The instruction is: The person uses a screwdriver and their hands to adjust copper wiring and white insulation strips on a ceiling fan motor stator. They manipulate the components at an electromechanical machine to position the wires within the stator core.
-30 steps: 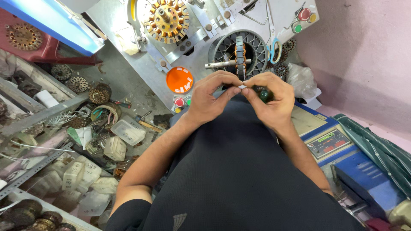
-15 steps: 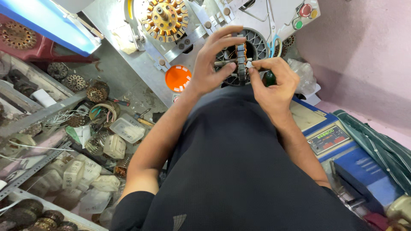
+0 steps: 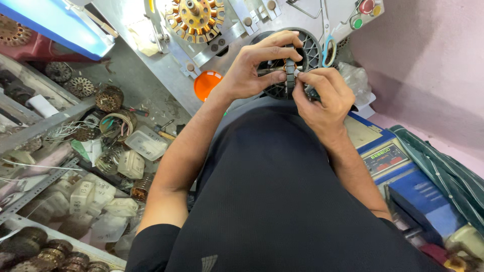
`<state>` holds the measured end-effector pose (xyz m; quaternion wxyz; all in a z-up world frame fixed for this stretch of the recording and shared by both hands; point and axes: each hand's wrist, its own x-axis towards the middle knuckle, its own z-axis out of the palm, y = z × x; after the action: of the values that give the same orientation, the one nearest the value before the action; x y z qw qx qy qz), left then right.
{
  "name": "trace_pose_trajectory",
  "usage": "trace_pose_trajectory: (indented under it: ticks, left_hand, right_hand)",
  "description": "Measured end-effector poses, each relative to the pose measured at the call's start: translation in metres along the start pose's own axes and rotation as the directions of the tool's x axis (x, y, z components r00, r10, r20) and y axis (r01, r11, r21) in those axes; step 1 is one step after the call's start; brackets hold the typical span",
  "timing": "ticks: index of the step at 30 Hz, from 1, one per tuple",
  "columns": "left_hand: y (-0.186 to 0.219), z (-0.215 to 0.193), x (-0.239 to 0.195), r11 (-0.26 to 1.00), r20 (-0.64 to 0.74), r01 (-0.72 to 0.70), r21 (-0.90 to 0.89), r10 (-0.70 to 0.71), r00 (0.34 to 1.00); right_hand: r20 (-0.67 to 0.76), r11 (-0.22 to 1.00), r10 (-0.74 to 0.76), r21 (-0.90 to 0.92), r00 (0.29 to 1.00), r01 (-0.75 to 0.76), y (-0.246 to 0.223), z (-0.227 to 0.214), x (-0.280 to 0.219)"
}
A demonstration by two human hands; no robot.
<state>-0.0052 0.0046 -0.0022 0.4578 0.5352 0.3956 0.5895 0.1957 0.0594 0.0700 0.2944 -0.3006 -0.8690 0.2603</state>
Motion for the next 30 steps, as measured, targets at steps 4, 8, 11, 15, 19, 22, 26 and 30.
trace_pose_trajectory:
  ticks: [4,8,11,15,19,22,26,30]
  left_hand:
    - [-0.001,-0.003,0.0,0.999,0.018,-0.032,-0.013,0.032,0.999]
    - [-0.001,-0.001,-0.001,1.0,-0.013,0.023,0.003,-0.023,1.0]
    - [-0.001,0.0,-0.001,0.999,-0.022,0.039,0.012,-0.039,0.999]
    - [-0.002,-0.003,-0.002,1.0,-0.015,0.022,0.002,-0.022,1.0]
    - [-0.004,-0.003,-0.004,0.999,-0.008,0.034,0.01,-0.034,0.999]
    - [-0.009,-0.006,-0.005,0.999,0.014,0.007,-0.04,-0.006,1.0]
    - [-0.019,-0.01,-0.008,0.995,0.027,-0.007,-0.095,0.01,1.0]
    - [-0.023,-0.011,-0.009,0.993,0.017,0.0,-0.121,0.002,1.0]
  right_hand:
    - [0.083,0.999,-0.031,-0.034,0.996,0.033,0.002,-0.003,0.007]
    - [0.166,1.0,0.004,-0.028,0.986,0.0,0.0,-0.009,0.014]
    - [0.237,0.999,0.051,-0.025,0.97,-0.046,0.002,-0.013,0.023]
    - [0.372,0.982,0.126,0.088,0.92,-0.17,0.019,-0.015,0.042]
    - [0.554,0.883,0.232,0.226,0.8,-0.412,0.037,-0.027,0.051]
    - [0.568,0.865,0.205,0.276,0.797,-0.418,0.042,-0.026,0.054]
    - [0.606,0.769,0.392,0.198,0.693,-0.608,0.044,-0.017,0.056]
    - [0.631,0.712,0.468,0.146,0.619,-0.687,0.041,-0.009,0.065]
